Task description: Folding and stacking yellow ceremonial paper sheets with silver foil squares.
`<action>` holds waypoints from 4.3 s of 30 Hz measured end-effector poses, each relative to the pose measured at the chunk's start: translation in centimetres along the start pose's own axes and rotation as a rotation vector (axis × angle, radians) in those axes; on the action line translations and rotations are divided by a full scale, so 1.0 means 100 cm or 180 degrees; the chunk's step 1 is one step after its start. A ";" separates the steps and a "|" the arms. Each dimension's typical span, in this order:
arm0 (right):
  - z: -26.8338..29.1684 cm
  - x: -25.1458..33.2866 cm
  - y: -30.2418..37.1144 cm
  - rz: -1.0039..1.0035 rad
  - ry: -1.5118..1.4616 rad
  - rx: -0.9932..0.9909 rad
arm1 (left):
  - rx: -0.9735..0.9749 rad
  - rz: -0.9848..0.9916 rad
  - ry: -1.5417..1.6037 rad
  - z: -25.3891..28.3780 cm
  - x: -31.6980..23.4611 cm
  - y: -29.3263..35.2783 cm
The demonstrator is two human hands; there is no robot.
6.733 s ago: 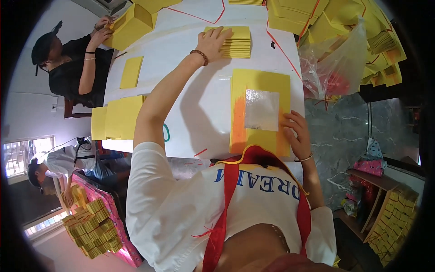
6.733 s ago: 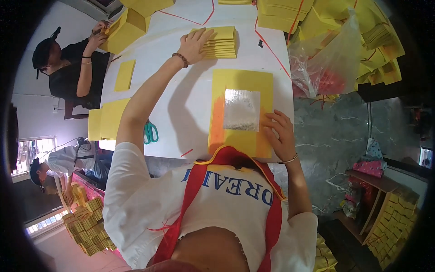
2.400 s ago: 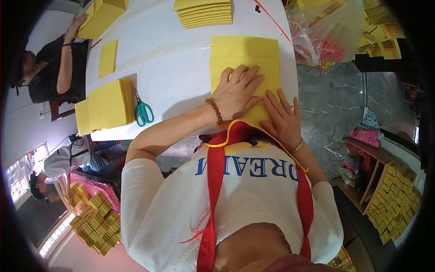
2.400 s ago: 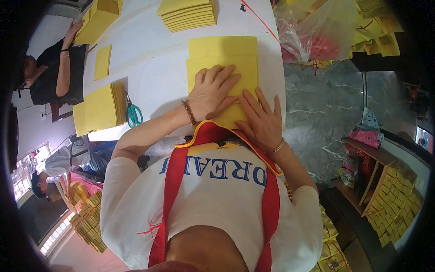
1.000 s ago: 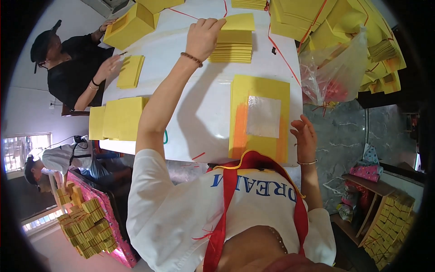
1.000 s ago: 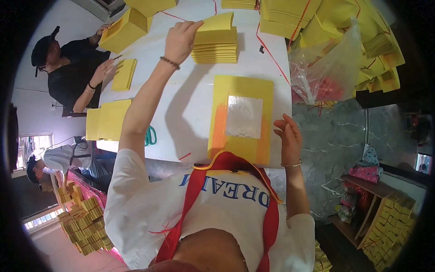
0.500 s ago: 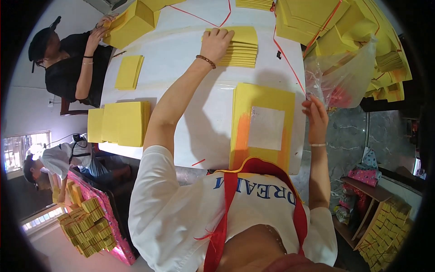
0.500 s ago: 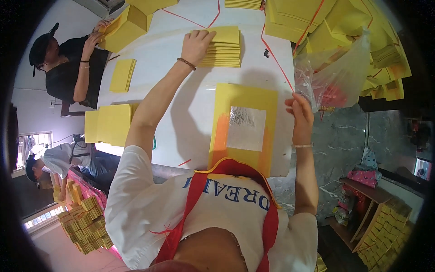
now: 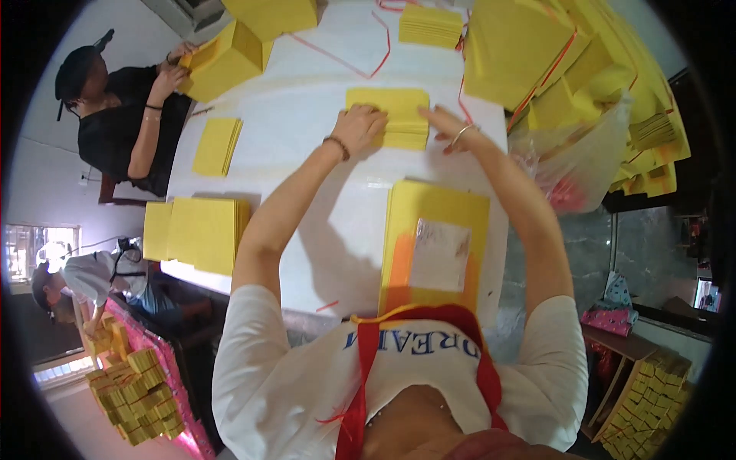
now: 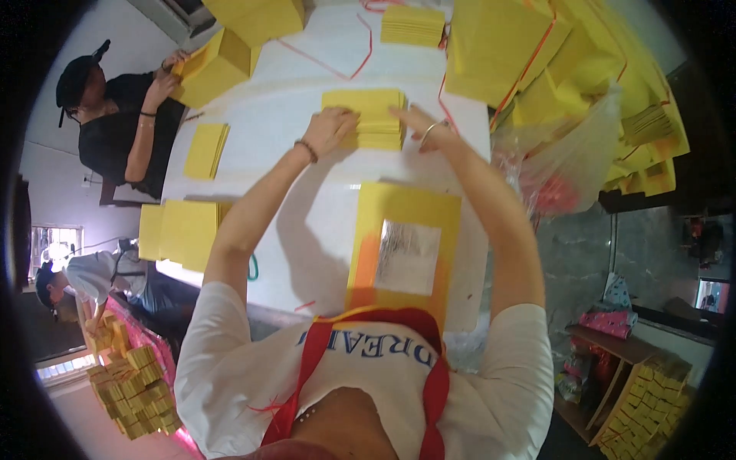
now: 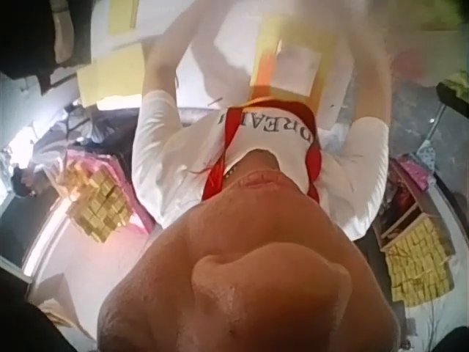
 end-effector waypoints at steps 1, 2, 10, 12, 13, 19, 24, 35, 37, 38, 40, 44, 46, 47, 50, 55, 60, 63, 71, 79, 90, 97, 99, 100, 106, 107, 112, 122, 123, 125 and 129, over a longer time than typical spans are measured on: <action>-0.012 0.004 -0.003 -0.0052 0.0090 0.0251 | -0.0205 -0.0035 0.0514 -0.001 0.019 0.001; -0.021 0.006 -0.006 0.0021 -0.0004 0.0517 | -0.0383 -0.0095 0.1046 -0.004 0.028 0.001; -0.021 -0.020 -0.025 0.0295 -0.0238 0.0563 | -0.0181 0.3097 0.3068 -0.059 0.080 0.009; -0.018 -0.028 -0.029 0.0309 -0.0456 0.0508 | 0.0283 0.3226 0.3200 -0.045 0.067 0.010; -0.017 -0.029 -0.031 0.0363 -0.0659 0.0464 | 0.0561 0.3280 0.3232 -0.044 0.066 0.007; -0.025 -0.024 -0.023 0.0796 -0.0994 0.0209 | 0.1486 0.2846 0.4190 -0.057 0.061 0.004; -0.009 -0.022 -0.011 0.1715 -0.1278 0.0066 | 0.1397 0.1896 0.4678 -0.052 0.039 0.010; -0.004 -0.027 0.007 0.2349 -0.0648 0.0280 | 0.1293 0.0945 0.3009 -0.068 0.028 0.022; -0.005 -0.041 0.007 0.2556 -0.0223 0.0335 | 0.1155 0.0787 0.2460 -0.071 0.028 0.023; -0.007 -0.045 0.007 0.2547 -0.0135 0.0345 | 0.0991 0.0642 0.1893 -0.070 0.028 0.024; -0.008 -0.050 0.005 0.2537 -0.0045 0.0362 | 0.0761 0.0505 0.1748 -0.069 0.026 0.028; -0.012 -0.045 0.006 0.2663 -0.0273 0.0187 | 0.0581 0.0427 0.1411 -0.067 0.029 0.030; -0.009 -0.035 0.005 0.2652 -0.0646 0.0076 | 0.0696 0.0669 0.1732 -0.064 0.031 0.027; -0.006 -0.032 -0.001 0.2318 -0.0779 0.0217 | 0.0817 0.0890 0.2056 -0.059 0.029 0.023; 0.017 -0.016 -0.007 0.1960 -0.1131 0.0291 | 0.0504 0.0627 0.3718 -0.005 -0.008 0.028; 0.049 -0.028 -0.016 0.1240 -0.3658 0.1098 | 0.0938 0.0470 0.4586 0.052 -0.019 0.012; 0.039 0.007 0.007 0.1187 -0.4474 0.0679 | 0.0370 -0.0016 0.4467 0.119 -0.059 0.035; 0.043 0.014 0.014 0.1272 -0.4679 0.0399 | -0.0140 0.0029 0.4265 0.124 -0.067 0.037; 0.034 0.041 0.056 0.1476 -0.5064 0.1100 | -0.0850 -0.0040 0.3731 0.151 -0.094 0.059; 0.021 0.059 0.079 0.1706 -0.4983 0.1306 | -0.1235 0.0099 0.4158 0.154 -0.091 0.064; 0.017 0.043 0.078 0.1488 -0.4875 0.1009 | -0.1361 0.0265 0.3968 0.161 -0.091 0.074; 0.015 0.040 0.077 0.1437 -0.4473 0.0780 | -0.1432 0.0436 0.3716 0.156 -0.082 0.069; 0.014 0.038 0.078 0.1404 -0.4492 0.0779 | -0.1427 0.0445 0.3696 0.155 -0.083 0.069; 0.013 0.038 0.079 0.1371 -0.4511 0.0782 | -0.1425 0.0456 0.3674 0.155 -0.083 0.070; 0.012 0.037 0.078 0.1398 -0.4617 0.0945 | -0.1441 0.0464 0.3631 0.156 -0.085 0.071; 0.012 0.037 0.078 0.1400 -0.4618 0.0945 | -0.1441 0.0463 0.3630 0.156 -0.085 0.071; 0.010 0.037 0.080 0.1328 -0.4761 0.1030 | -0.1438 0.0434 0.3599 0.156 -0.086 0.072; 0.007 0.037 0.081 0.1237 -0.4689 0.0780 | -0.1420 0.0371 0.3672 0.158 -0.088 0.076; 0.006 0.038 0.082 0.1239 -0.4746 0.0832 | -0.1269 0.0446 0.3548 0.158 -0.089 0.076; 0.006 0.040 0.083 0.1239 -0.4800 0.0889 | -0.1123 0.0523 0.3423 0.157 -0.090 0.076; 0.004 0.041 0.084 0.1155 -0.4756 0.0864 | -0.1145 0.0447 0.3471 0.157 -0.091 0.077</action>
Point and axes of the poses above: each hand's wrist, its own y-axis away from the middle knuckle, its own z-axis out of the back of the hand, x = y × z, the point moved 7 cm from there along -y, towards the middle knuckle, and after that the axes turned 15 degrees about z, right-handed, at the moved point
